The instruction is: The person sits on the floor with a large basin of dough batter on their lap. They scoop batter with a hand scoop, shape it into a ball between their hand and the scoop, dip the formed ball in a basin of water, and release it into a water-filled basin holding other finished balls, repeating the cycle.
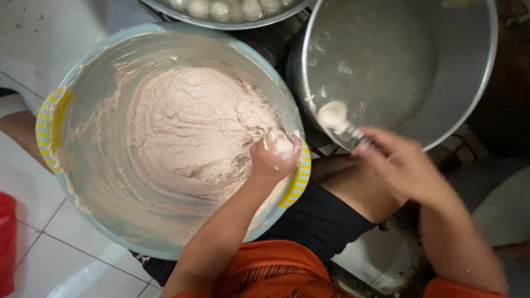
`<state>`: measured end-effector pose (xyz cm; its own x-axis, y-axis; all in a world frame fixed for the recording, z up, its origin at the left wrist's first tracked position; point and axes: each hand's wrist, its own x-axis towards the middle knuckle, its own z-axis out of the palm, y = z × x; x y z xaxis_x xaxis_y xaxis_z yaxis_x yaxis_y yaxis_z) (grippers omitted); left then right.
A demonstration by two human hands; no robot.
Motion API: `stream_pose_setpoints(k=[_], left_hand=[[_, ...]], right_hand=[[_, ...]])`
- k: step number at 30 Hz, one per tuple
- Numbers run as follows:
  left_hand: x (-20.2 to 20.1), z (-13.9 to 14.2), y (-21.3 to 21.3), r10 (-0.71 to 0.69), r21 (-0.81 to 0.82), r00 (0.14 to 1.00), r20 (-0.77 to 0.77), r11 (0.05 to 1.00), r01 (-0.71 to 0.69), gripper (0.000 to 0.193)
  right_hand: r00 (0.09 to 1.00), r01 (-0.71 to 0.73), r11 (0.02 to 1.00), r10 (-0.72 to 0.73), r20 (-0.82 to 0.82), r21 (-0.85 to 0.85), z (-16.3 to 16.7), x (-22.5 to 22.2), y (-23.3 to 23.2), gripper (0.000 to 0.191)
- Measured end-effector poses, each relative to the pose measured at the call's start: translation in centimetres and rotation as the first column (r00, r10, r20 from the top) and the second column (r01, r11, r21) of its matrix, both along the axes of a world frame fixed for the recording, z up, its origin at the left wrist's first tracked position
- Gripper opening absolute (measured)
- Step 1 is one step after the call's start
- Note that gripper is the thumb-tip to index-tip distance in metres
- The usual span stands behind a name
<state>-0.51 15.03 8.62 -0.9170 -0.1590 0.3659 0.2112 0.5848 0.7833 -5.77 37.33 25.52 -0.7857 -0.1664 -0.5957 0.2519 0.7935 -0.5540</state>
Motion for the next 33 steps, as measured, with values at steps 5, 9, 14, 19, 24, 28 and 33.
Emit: stream_pose_setpoints(k=[5,9,14,19,24,28,33], left_hand=[[-0.3,3.3,0.4,-0.076,0.231,0.986,0.145,0.972,0.041,0.026],[-0.6,4.9,0.3,-0.097,0.243,0.926,0.365,0.970,0.006,0.024],[0.1,4.3,-1.2,-0.066,0.064,0.747,0.661,0.997,0.031,0.033],[5.9,0.8,-8.8,0.184,-0.258,0.652,0.736,0.966,0.019,0.042],[13.7,-4.4,-11.6,0.113,-0.031,0.197,0.974,0.925,-0.379,0.049],[11.8,-8.2,-4.7,-0.036,0.334,0.358,0.933,0.456,-0.825,0.060],[8.6,-6.1,-2.3,0.016,0.367,0.553,0.833,0.733,-0.573,0.063]], right_hand=[[0.927,-0.241,0.967,0.206,-0.315,-0.080,-0.2,3.4,-3.1,0.042],[0.949,-0.276,0.911,0.208,-0.238,-0.306,-0.9,3.3,-3.7,0.041],[0.926,0.147,0.910,0.011,0.377,-0.387,-2.4,2.4,-3.2,0.045],[0.976,0.101,0.944,-0.032,0.217,-0.313,-2.9,0.7,-0.3,0.046],[0.965,-0.050,0.987,0.087,-0.246,0.154,-5.1,-3.0,2.9,0.045],[0.878,-0.190,0.879,0.351,-0.324,0.437,-7.8,-4.5,3.6,0.046],[0.930,-0.130,0.849,0.284,-0.233,0.513,-8.7,-4.7,3.2,0.046]])
